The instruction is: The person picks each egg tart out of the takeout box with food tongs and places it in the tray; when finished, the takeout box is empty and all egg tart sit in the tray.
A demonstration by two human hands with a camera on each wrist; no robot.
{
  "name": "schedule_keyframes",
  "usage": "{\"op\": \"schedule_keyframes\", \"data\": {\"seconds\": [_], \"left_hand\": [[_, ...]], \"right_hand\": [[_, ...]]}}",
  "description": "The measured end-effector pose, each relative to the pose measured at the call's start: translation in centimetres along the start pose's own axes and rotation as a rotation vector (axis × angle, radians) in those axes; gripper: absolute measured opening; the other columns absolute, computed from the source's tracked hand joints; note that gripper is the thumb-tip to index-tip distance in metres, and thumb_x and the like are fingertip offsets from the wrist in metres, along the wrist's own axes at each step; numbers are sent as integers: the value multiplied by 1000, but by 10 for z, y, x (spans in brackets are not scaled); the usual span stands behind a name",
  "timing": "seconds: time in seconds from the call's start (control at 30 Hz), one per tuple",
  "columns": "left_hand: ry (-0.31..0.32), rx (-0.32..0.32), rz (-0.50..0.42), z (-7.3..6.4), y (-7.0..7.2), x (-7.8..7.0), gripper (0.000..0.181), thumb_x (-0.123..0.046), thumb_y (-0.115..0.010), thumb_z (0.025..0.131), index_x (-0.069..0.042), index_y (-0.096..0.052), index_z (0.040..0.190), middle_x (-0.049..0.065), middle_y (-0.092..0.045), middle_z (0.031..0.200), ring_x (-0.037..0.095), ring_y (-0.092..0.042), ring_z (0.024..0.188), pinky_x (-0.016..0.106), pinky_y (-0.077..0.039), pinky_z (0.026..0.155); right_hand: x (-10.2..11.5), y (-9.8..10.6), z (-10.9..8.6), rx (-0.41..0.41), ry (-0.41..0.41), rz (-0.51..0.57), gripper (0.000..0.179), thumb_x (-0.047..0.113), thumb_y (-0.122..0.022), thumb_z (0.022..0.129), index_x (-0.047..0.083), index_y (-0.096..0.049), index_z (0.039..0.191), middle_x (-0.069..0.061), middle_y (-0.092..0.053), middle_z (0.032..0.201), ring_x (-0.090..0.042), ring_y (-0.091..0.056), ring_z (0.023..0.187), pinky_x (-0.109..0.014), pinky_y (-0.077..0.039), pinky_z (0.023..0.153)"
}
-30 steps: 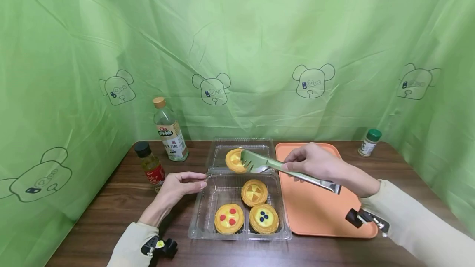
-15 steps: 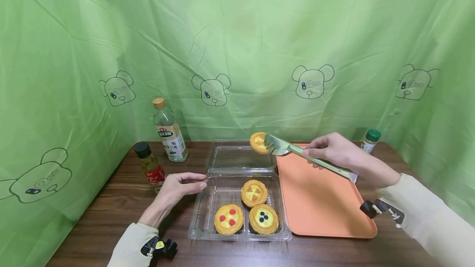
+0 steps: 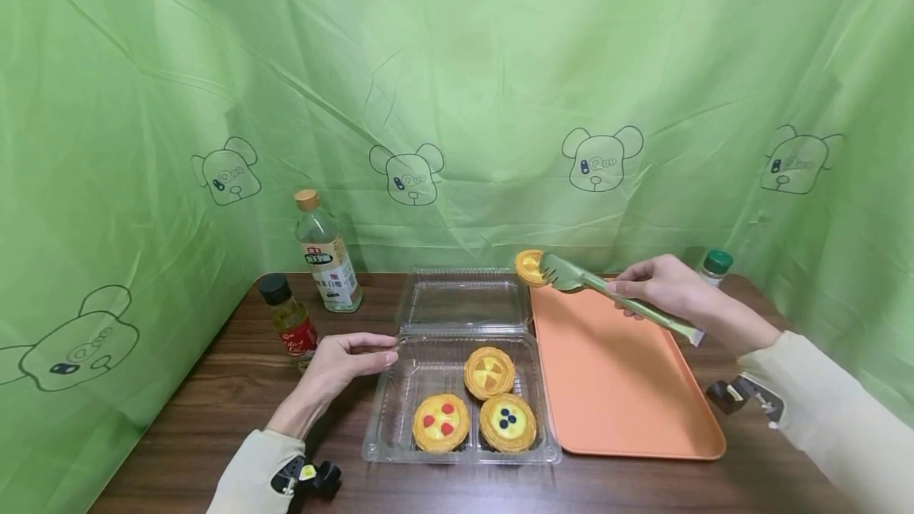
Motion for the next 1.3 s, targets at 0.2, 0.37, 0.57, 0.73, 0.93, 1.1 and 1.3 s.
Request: {"op": "schedule_keyframes", "data": {"seconds": [0.2,0.37,0.57,0.73,0.93,1.1,1.3], "left_hand": [[-5,0,2,0,0,-1,36,-7,-88,88,6,-77,120,18,-78,113,21,-77,97,37,-63,88],[-5,-3,9,-1,1,-2,36,-8,-88,88,5,-77,119,17,-78,113,21,-77,97,36,-63,88],[1,-3,12,-1,1,-3,35,-7,-88,88,5,-77,120,17,-78,113,20,-77,97,36,-63,88],[-1,-7,19,-1,1,-4,35,-8,-88,88,5,-78,119,16,-78,112,20,-77,97,35,-63,87],[2,-2,20,-1,1,-3,36,-8,-89,88,5,-78,120,16,-78,113,20,-77,97,36,-63,88],[-11,9,19,-2,0,-2,37,-9,-88,89,6,-77,120,17,-78,114,20,-77,98,35,-63,88],[-5,1,20,-2,0,-2,37,-9,-89,88,6,-77,120,17,-78,113,19,-77,97,35,-63,87]], "right_hand": [[-13,2,3,-5,-15,-4,35,28,-73,103,-6,-77,109,-5,-77,82,-20,-73,73,-29,-60,62],[-26,1,7,9,-38,45,33,22,-71,105,-10,-75,109,-7,-77,83,-22,-74,75,-33,-63,65],[-38,-2,9,18,-60,47,30,21,-70,105,-8,-77,108,-8,-77,86,-20,-74,76,-31,-61,65],[-44,-6,9,26,-80,26,30,25,-70,105,-4,-78,102,-9,-77,85,-19,-72,75,-32,-59,64],[-51,-10,9,44,-95,15,31,26,-69,106,-3,-77,97,-5,-75,80,-19,-70,74,-31,-57,63],[-54,-10,8,40,-86,-11,33,29,-68,106,-1,-77,95,-4,-74,78,-19,-67,74,-31,-54,61],[-58,-12,6,54,-103,9,36,32,-69,105,-2,-78,96,-5,-74,79,-18,-68,75,-30,-56,62]]}}
Point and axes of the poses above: each hand's wrist, its own z-axis towards the middle knuckle, its own y-axis out of the back of the hand, x = y × z, the point moved 6 cm from there along z, towards the middle knuckle
